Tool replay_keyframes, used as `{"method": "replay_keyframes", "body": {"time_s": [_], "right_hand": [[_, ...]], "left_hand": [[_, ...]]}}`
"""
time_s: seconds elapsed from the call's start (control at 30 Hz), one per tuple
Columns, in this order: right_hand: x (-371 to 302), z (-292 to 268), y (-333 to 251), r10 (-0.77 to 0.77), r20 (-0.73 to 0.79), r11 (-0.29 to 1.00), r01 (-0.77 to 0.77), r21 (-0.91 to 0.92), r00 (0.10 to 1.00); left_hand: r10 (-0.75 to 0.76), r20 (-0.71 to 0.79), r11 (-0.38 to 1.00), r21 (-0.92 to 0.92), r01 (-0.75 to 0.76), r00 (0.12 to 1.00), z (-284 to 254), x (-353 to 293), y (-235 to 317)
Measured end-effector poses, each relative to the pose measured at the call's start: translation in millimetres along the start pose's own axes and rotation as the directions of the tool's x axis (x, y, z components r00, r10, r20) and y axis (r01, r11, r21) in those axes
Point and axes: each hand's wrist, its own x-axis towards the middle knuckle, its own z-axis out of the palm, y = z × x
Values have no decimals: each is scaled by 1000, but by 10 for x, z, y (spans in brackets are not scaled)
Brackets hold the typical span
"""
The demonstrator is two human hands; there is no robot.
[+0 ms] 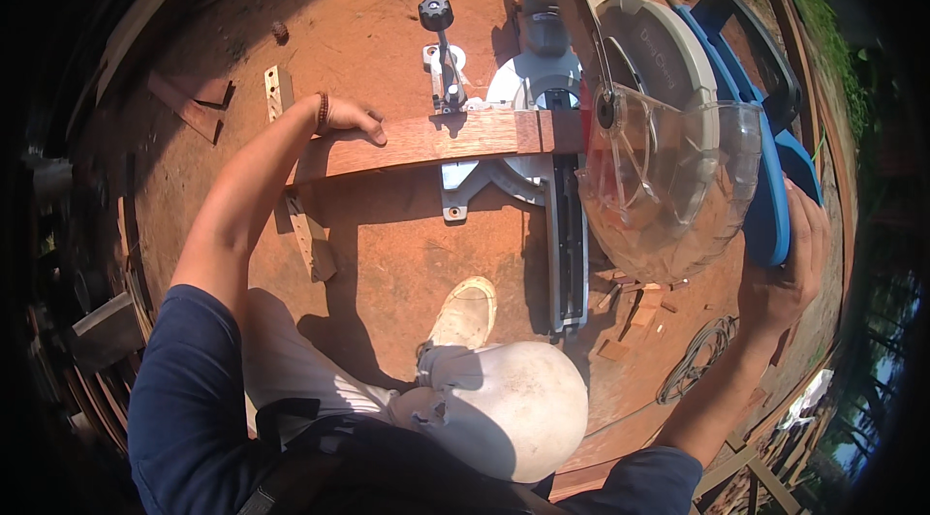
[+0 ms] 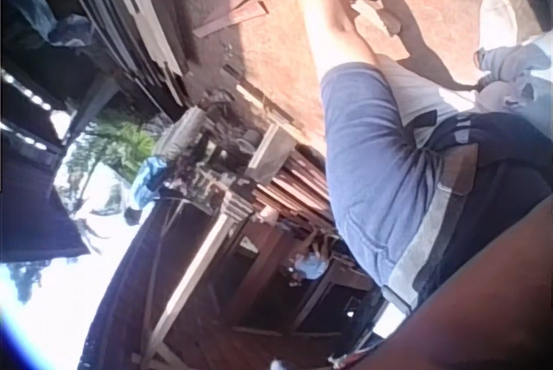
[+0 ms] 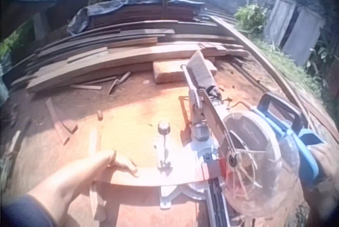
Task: The person sits on the ground and uses a miter saw to cut a wooden plank into smaller pieces. They repeatedly position the wood, lower the saw blade to cut, and remove the cut pieces, accumulating several offcuts on the floor.
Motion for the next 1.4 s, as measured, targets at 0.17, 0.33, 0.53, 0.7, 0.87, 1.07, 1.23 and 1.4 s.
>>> {"method": "replay_keyframes", "body": {"time_s": [0.17,0.33,0.53,0.7,0.87,1.07,1.23,1.4], "right_hand": [[9,7,-25,67,-37,998,-67,12,997],[84,-46,-21,238,-129,966,-221,135,963],[-209,-232,-581,199,-462,827,105,552,864],[-570,1149,-2007,-63,696,-259,-686,680,715],[-916,2445,-2867,-123,947,-561,-808,179,295],[-753,2868,-3179,-58,949,-709,-682,179,309],[-722,3022,-3214,57,950,-784,-576,234,308],[-586,2969,-3325,89,948,-786,-563,255,306]], "left_hand": [[43,-78,991,126,-33,996,25,-152,25],[125,-383,990,112,-88,915,-86,-608,-164],[-26,-893,971,-129,-201,449,-558,-1438,-1380],[-301,-817,839,-472,-270,492,-115,-1762,-2306],[-226,-703,553,-663,-505,674,126,-1520,-2692],[-105,-683,454,-680,-576,723,214,-1444,-2898],[-31,-700,487,-634,-601,713,322,-1385,-2697],[59,-659,549,-606,-575,750,150,-1200,-2805]]}}
